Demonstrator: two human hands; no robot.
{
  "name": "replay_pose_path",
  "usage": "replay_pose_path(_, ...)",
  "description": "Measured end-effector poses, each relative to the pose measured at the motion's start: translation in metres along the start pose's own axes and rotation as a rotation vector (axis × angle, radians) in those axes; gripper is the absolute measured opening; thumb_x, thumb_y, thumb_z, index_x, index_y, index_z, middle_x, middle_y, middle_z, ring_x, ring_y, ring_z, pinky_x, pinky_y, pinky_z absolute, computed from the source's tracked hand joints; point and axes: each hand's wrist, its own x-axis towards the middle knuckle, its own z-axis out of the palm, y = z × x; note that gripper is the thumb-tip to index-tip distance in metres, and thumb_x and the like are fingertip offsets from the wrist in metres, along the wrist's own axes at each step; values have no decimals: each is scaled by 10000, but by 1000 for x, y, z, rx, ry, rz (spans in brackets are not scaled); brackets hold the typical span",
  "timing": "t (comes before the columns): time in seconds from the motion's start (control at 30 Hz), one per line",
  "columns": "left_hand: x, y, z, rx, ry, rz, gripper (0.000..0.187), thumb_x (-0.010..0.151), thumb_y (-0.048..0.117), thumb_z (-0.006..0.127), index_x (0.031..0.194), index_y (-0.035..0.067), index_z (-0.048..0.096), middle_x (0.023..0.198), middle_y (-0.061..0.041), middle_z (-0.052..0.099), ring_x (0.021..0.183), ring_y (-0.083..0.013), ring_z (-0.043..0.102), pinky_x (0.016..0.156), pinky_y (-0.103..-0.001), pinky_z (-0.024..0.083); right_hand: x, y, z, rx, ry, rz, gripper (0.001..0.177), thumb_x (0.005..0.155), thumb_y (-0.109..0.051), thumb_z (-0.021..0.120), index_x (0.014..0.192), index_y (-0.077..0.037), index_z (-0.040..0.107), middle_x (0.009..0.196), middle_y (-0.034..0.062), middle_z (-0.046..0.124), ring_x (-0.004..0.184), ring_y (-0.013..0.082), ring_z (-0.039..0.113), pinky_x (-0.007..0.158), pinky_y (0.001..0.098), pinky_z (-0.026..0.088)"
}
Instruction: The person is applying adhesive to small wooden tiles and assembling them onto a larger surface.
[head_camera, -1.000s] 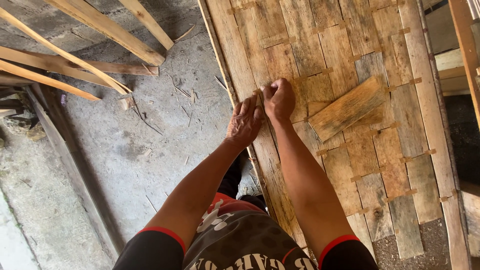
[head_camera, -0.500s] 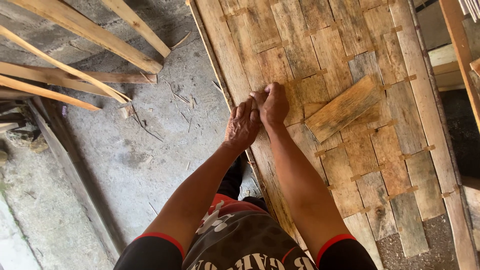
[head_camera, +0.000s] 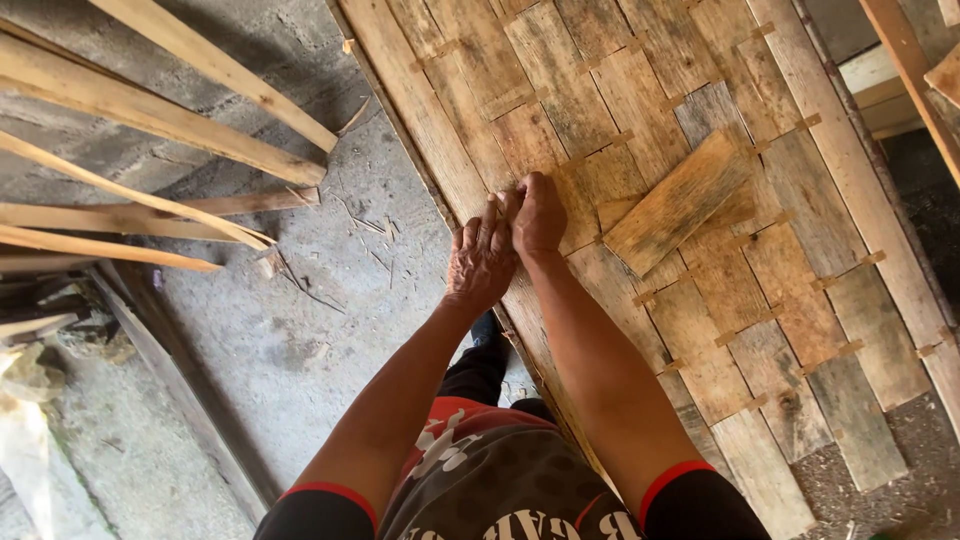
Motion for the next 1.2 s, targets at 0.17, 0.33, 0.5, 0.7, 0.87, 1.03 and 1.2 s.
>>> replay_pose_path(0.17,0,-13,2,50,-72,46,900,891,441,683,1565,-28,313,1611,-219,357,1242,-394,476,1035,-518,393,3,-14,-19,60,38,-10,292,888,-243,812,977,-126,559,932,68,624,783,284,640,644,423,524)
replay_pose_path(0.33,-15,-20,7,-29,-31,46,935,898,456,707,1563,-54,293,1592,-245,356,1371,-435,434,1128,-554,346,5,-14,-20,100,58,4,284,898,-258,805,961,-104,574,900,102,627,775,324,635,644,452,509)
replay_pose_path(0.5,-51,-11,7,-111,60,-58,908,915,406,739,1573,-36,296,1629,-308,308,1527,-489,277,1256,-572,228,-2,-12,-51,286,70,-1,153,995,-189,737,976,-93,619,929,126,659,815,330,661,713,440,529)
replay_pose_path(0.7,-96,16,12,-312,90,-208,954,962,417,696,1602,-52,166,1637,-395,213,1529,-522,240,1241,-552,235,-87,-9,-148,502,-46,13,51,1018,-67,655,1068,-56,652,1012,137,702,839,269,740,711,364,593)
replay_pose_path(0.87,-130,4,74,-665,44,-467,917,1003,397,625,1607,-48,99,1549,-336,382,1443,-438,403,1185,-470,322,-215,38,-219,434,-38,151,127,956,-108,669,1078,-72,673,936,156,696,819,311,703,716,384,556)
replay_pose_path(1.03,-169,-20,148,-607,6,-324,643,1090,286,468,1588,-38,224,1428,-198,640,1312,-295,598,1133,-381,435,-338,116,-285,291,119,461,177,928,-149,698,1085,-68,692,882,123,724,713,238,710,663,338,559)
replay_pose_path(1.2,-173,13,146,-778,110,-679,384,1004,196,533,1340,11,550,1108,-134,661,979,-247,612,906,-373,503,-440,197,-357,200,505,704,131,1052,-136,665,1137,-38,663,892,67,727,760,117,685,687,261,544)
